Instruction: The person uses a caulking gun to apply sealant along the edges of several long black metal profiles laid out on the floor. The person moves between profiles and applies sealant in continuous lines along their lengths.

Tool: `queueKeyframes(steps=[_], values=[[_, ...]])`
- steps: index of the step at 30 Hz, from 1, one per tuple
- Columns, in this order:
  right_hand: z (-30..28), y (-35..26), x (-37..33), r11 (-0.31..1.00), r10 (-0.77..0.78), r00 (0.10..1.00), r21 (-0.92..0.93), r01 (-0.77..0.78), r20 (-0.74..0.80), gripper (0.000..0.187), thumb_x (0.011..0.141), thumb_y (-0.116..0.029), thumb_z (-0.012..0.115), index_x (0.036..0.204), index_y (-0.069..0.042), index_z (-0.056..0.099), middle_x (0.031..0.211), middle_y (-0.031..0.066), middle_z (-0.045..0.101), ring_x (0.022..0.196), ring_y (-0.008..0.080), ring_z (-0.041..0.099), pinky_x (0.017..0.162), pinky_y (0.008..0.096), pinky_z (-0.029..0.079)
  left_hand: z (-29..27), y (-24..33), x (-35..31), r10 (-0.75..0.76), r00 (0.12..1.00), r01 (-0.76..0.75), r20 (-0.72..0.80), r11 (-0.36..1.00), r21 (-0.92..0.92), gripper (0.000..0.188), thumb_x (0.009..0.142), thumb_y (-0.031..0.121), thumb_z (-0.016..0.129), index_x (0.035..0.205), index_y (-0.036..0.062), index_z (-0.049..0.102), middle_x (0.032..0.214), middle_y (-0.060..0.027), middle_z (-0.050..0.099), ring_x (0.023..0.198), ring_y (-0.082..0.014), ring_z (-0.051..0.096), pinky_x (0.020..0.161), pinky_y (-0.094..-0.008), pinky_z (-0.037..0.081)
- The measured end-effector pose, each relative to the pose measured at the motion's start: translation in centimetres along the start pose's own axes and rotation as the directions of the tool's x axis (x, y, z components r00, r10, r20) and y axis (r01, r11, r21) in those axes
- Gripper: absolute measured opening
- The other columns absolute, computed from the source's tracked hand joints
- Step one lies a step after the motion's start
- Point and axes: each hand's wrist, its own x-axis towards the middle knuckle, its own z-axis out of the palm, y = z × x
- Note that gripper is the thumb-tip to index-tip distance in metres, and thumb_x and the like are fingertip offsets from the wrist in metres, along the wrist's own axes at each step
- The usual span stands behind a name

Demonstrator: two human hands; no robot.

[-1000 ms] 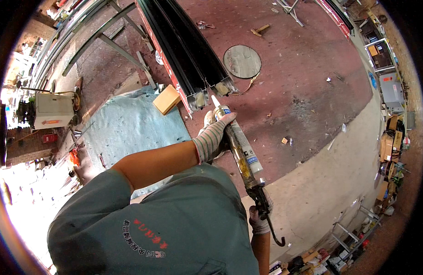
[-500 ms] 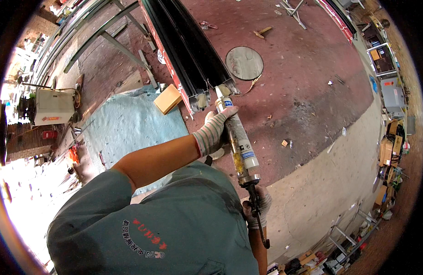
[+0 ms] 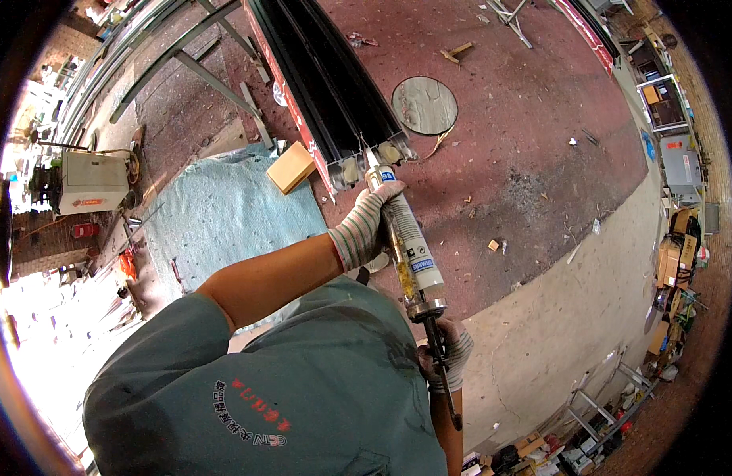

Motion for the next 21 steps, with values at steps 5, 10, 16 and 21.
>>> queueKeyframes(steps=[5,10,16,21], values=[[-0.2,0.1,0.0,1.000,0.002,0.999,0.006,-0.002,0.052,0.046,0.074,-0.041,0.067,0.101,-0.005,0.055,0.080,0.0099,0.056,0.063,0.0233,0.055,0.056,0.0331,0.042,-0.5,-0.3,0.6,0.026,0.999,-0.026,-0.024,1.000,0.004,0.038,0.081,0.029,0.070,0.099,0.0093,0.043,0.075,-0.0073,0.055,0.061,-0.0224,0.061,0.056,-0.0422,0.056],[-0.6,0.2,-0.4,0.999,0.028,0.994,-0.018,-0.026,0.107,0.049,0.084,-0.048,0.060,0.101,-0.003,0.054,0.085,0.0124,0.059,0.070,0.0262,0.057,0.060,0.0359,0.044,0.4,-0.2,-0.9,0.003,0.999,-0.003,-0.039,1.000,0.002,0.043,0.082,0.026,0.069,0.107,0.0113,0.038,0.083,-0.0086,0.053,0.066,-0.0229,0.061,0.058,-0.0452,0.056],[-0.4,0.4,-0.8,0.999,-0.003,0.997,-0.048,0.007,0.080,0.034,0.081,-0.034,0.060,0.095,-0.003,0.053,0.079,0.0116,0.058,0.065,0.0261,0.056,0.056,0.0352,0.043,0.1,-0.7,-0.8,-0.022,0.997,0.031,-0.068,0.992,0.121,0.041,0.083,0.025,0.069,0.107,0.0157,0.036,0.088,-0.0073,0.050,0.073,-0.0222,0.060,0.063,-0.0451,0.056],[-0.2,0.4,-0.9,0.999,0.031,0.997,-0.041,-0.029,0.065,0.031,0.079,-0.032,0.061,0.089,-0.004,0.054,0.075,0.0097,0.057,0.061,0.0235,0.053,0.054,0.0333,0.042,0.3,-0.9,-1.4,-0.051,0.997,0.057,-0.056,0.991,0.118,0.040,0.083,0.025,0.069,0.107,0.0195,0.037,0.090,-0.0062,0.049,0.077,-0.0207,0.058,0.066,-0.0434,0.055]])
